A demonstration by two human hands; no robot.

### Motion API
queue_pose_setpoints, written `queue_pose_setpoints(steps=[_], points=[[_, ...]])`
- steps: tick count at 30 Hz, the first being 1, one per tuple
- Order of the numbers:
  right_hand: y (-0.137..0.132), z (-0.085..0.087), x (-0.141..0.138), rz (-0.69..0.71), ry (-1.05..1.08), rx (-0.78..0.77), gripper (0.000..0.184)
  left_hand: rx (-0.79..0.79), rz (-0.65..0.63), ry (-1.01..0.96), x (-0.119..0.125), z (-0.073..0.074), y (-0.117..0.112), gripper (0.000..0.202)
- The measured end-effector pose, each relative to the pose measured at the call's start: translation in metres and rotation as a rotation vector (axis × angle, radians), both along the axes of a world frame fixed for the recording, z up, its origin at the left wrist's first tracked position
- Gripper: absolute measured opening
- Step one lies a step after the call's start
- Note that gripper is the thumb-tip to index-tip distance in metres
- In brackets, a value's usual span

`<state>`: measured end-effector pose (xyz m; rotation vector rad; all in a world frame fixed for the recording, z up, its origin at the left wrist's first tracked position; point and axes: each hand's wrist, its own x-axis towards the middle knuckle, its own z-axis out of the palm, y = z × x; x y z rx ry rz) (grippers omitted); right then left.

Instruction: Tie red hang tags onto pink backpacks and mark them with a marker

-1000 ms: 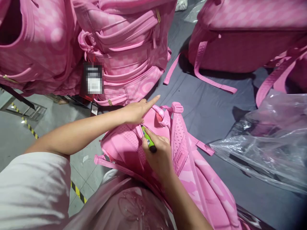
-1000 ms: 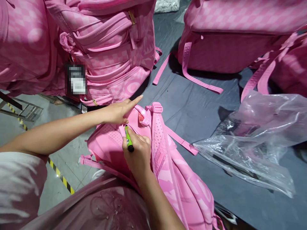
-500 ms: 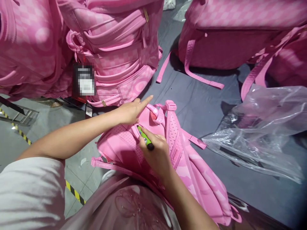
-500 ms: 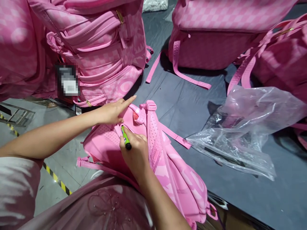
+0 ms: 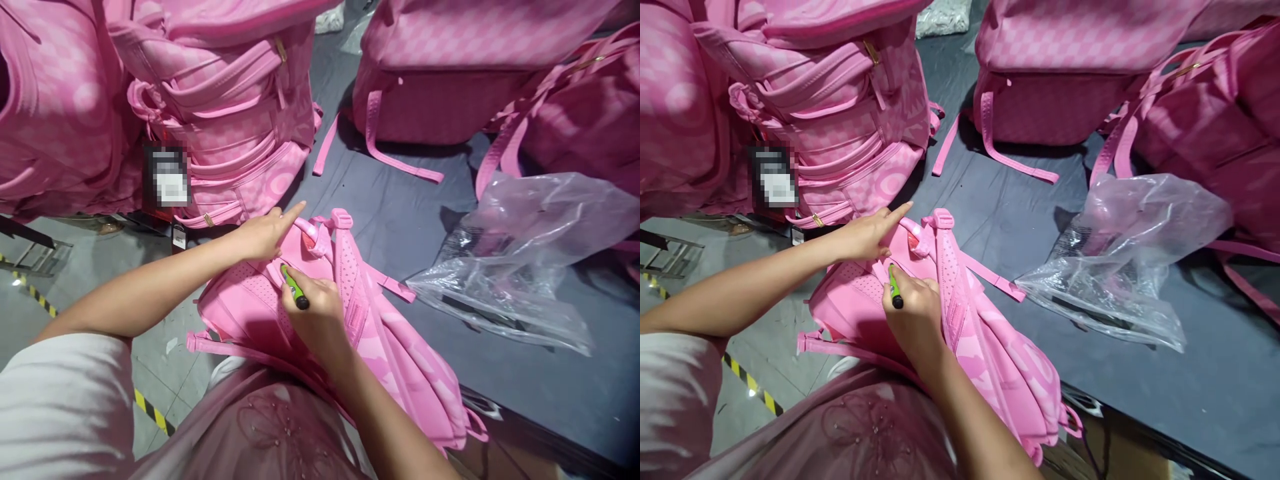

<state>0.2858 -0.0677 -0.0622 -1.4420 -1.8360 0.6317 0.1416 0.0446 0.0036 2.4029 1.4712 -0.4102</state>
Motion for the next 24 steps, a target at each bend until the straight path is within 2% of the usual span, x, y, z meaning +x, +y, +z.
queue_pose_setpoints(steps=[4, 7, 10, 12, 14, 15, 16, 18, 19, 20, 22, 24], points=[[0.000, 0.007, -0.001, 0.012, -0.049, -0.091, 0.031, 0.017, -0.031, -0.035, -0.002, -0.001, 0.000, 0.107], [0.001, 0.014, -0.006, 0.040, -0.027, -0.100, 0.029, 0.043, -0.028, -0.036, -0.004, -0.003, 0.001, 0.106], [0.002, 0.026, 0.002, 0.019, 0.018, -0.170, 0.020, 0.053, -0.029, -0.023, -0.006, -0.007, 0.005, 0.104], [-0.007, 0.041, 0.025, -0.031, 0.137, -0.172, 0.018, 0.059, -0.049, -0.036, -0.006, -0.008, 0.007, 0.103], [-0.026, 0.054, 0.067, -0.134, 0.323, -0.020, 0.018, 0.073, -0.059, -0.047, -0.006, -0.008, 0.004, 0.102], [-0.036, 0.057, 0.094, -0.231, 0.387, 0.097, 0.016, 0.081, -0.056, -0.047, -0.006, -0.007, 0.003, 0.102], [-0.047, 0.057, 0.124, -0.416, 0.422, 0.243, 0.012, 0.086, -0.049, -0.041, -0.005, -0.006, 0.001, 0.101], [-0.062, 0.043, 0.188, -0.801, 0.347, 0.391, 0.013, 0.084, -0.034, -0.029, -0.002, -0.004, -0.001, 0.101], [-0.067, 0.031, 0.217, -0.959, 0.285, 0.390, 0.012, 0.079, -0.027, -0.022, 0.000, -0.003, -0.002, 0.100], [-0.069, 0.017, 0.241, -1.078, 0.280, 0.310, 0.014, 0.072, -0.021, -0.016, 0.002, -0.001, -0.002, 0.100], [-0.066, -0.013, 0.273, -1.064, 0.060, -0.017, 0.020, 0.061, -0.015, -0.003, 0.006, 0.001, -0.003, 0.100], [-0.054, -0.037, 0.282, -0.909, -0.256, -0.245, 0.024, 0.068, -0.011, 0.017, 0.010, 0.002, -0.003, 0.099]])
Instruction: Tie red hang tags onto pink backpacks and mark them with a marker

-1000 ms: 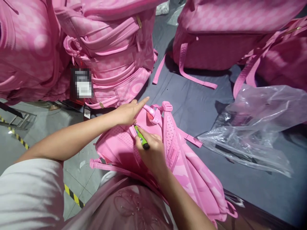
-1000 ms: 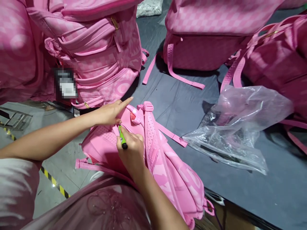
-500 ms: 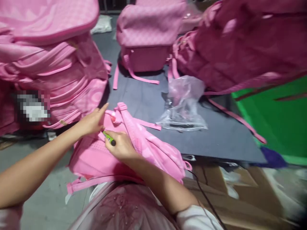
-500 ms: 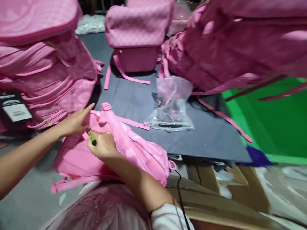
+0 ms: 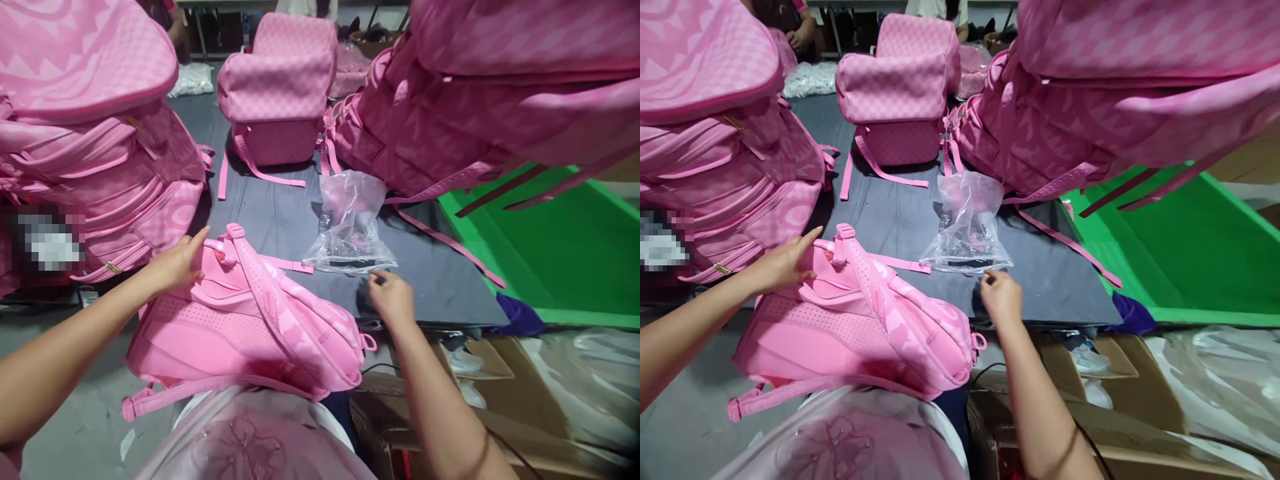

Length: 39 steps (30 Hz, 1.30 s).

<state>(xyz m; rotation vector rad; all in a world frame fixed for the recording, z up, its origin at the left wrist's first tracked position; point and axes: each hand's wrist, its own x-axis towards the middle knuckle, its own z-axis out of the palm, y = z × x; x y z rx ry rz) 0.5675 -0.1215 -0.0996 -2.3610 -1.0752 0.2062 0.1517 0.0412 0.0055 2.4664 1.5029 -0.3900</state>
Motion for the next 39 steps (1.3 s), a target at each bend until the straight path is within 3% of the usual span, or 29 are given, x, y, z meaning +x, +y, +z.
queue_pose_setpoints(steps=[2, 4, 6, 9, 13, 20, 23, 28, 32, 35, 37, 39], points=[[0.019, -0.013, -0.005, 0.120, -0.204, -0.184, 0.030, 0.018, 0.000, 0.012, 0.003, 0.000, -0.002, 0.098], [0.039, -0.017, -0.013, 0.117, -0.358, -0.273, 0.037, 0.029, -0.003, 0.009, 0.005, 0.001, -0.005, 0.099], [0.055, -0.017, -0.016, 0.068, -0.405, -0.366, 0.043, 0.032, 0.000, -0.001, 0.007, 0.001, -0.007, 0.100], [0.063, -0.017, -0.013, 0.166, -0.402, -0.418, 0.034, 0.033, 0.015, -0.002, 0.009, 0.003, -0.009, 0.096], [0.052, -0.021, -0.011, 0.284, -0.447, -0.342, 0.029, 0.025, 0.033, 0.006, 0.011, 0.005, -0.010, 0.096], [0.035, -0.024, -0.008, 0.243, -0.216, -0.092, 0.023, 0.040, -0.001, -0.003, 0.007, 0.002, -0.006, 0.097], [0.028, -0.018, 0.003, 0.152, -0.148, 0.029, 0.030, 0.034, -0.007, -0.012, 0.006, 0.001, -0.005, 0.096], [-0.015, 0.006, 0.013, -0.206, 0.098, 0.243, 0.036, 0.033, -0.008, -0.042, 0.003, -0.003, -0.002, 0.101], [-0.052, 0.048, -0.010, -0.253, 0.399, 0.348, 0.036, 0.010, 0.013, -0.063, 0.003, -0.007, 0.002, 0.102], [-0.054, 0.088, -0.050, -0.121, 0.622, 0.429, 0.042, 0.125, -0.004, -0.218, 0.007, 0.002, -0.010, 0.092], [-0.045, 0.110, -0.083, 0.114, 0.639, 0.401, 0.035, 0.304, -0.050, -0.458, 0.014, 0.014, -0.031, 0.072], [-0.032, 0.124, -0.117, 0.413, 0.617, 0.351, 0.024, 0.340, -0.096, -0.731, 0.022, 0.027, -0.059, 0.056]])
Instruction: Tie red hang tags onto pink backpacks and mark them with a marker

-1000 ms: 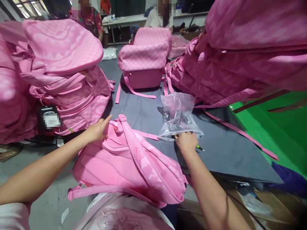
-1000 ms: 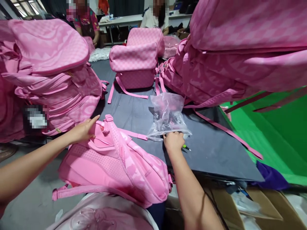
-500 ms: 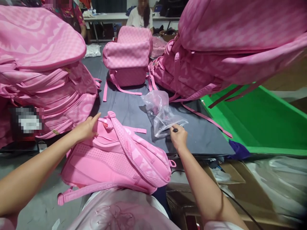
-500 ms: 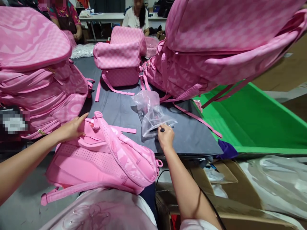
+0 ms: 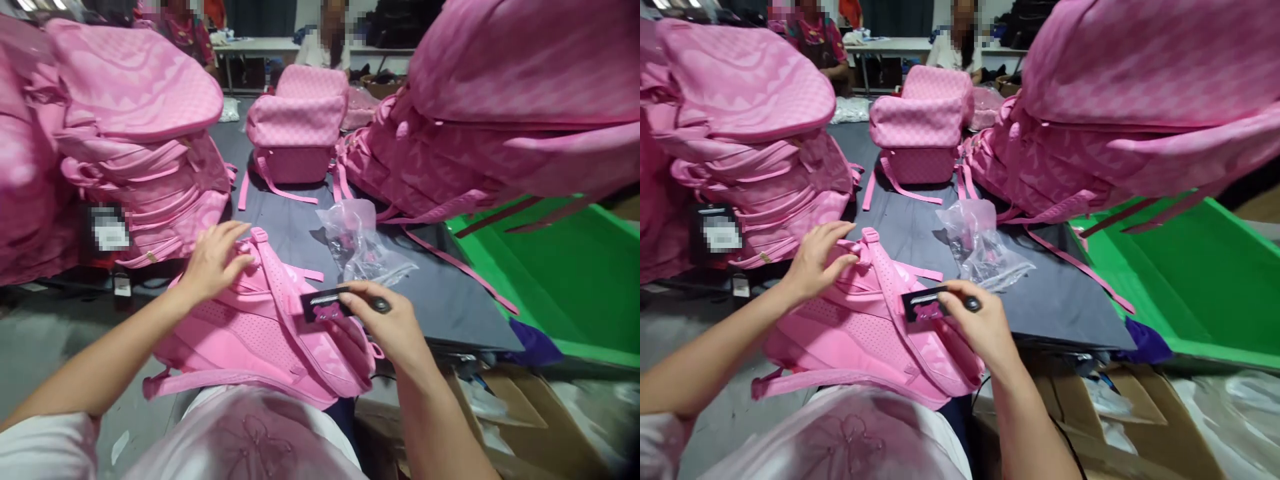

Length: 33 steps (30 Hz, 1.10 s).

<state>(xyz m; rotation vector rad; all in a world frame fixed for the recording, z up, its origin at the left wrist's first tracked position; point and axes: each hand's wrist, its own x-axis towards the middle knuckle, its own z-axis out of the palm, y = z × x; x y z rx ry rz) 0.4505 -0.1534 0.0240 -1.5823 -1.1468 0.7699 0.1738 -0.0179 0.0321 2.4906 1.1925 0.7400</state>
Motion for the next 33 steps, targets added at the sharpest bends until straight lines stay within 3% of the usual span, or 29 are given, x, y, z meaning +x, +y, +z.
queue_pose_setpoints(steps=[2, 4, 5, 6, 10, 12, 14, 16, 18, 20, 22, 24, 28, 33], points=[[0.012, 0.005, -0.030, 0.243, -0.056, 0.060, 0.018, -0.192, -0.128, -0.148, 0.007, 0.006, -0.028, 0.045], [0.021, 0.004, -0.053, 0.381, -0.126, 0.131, 0.017, -0.411, -0.244, -0.143, 0.010, 0.002, -0.051, 0.027], [0.024, 0.003, -0.062, 0.419, -0.197, 0.177, 0.017, -0.436, -0.259, -0.107, 0.008, -0.003, -0.059, 0.018], [0.025, 0.002, -0.069, 0.451, -0.296, 0.225, 0.018, -0.391, -0.252, -0.062, 0.006, -0.009, -0.066, 0.016], [0.023, 0.008, -0.087, 0.611, -0.815, 0.346, 0.031, 0.030, -0.187, 0.078, -0.010, -0.034, -0.076, 0.019], [0.022, 0.013, -0.092, 0.663, -1.003, 0.307, 0.028, 0.153, -0.203, 0.052, -0.018, -0.037, -0.076, 0.020], [0.027, 0.015, -0.092, 0.607, -1.049, 0.245, 0.025, 0.215, -0.130, -0.066, -0.028, -0.038, -0.072, 0.017], [0.038, 0.011, -0.089, 0.467, -0.952, 0.161, 0.025, 0.230, 0.070, -0.187, -0.041, -0.040, -0.065, 0.025], [0.052, 0.002, -0.088, 0.335, -0.836, 0.035, 0.027, 0.164, 0.300, -0.208, -0.056, -0.048, -0.056, 0.051], [0.067, -0.009, -0.094, 0.343, -0.790, -0.115, 0.029, 0.000, 0.418, -0.154, -0.069, -0.061, -0.047, 0.068], [0.077, -0.016, -0.105, 0.455, -0.832, -0.238, 0.029, -0.168, 0.419, -0.115, -0.077, -0.071, -0.041, 0.070], [0.082, -0.016, -0.119, 0.557, -0.947, -0.306, 0.028, -0.224, 0.399, -0.123, -0.079, -0.077, -0.040, 0.064], [0.087, -0.008, -0.143, 0.644, -1.236, -0.357, 0.029, -0.166, 0.395, -0.159, -0.078, -0.077, -0.043, 0.059], [0.094, -0.005, -0.154, 0.776, -1.247, -0.413, 0.025, -0.138, 0.390, -0.185, -0.081, -0.081, -0.043, 0.057]])
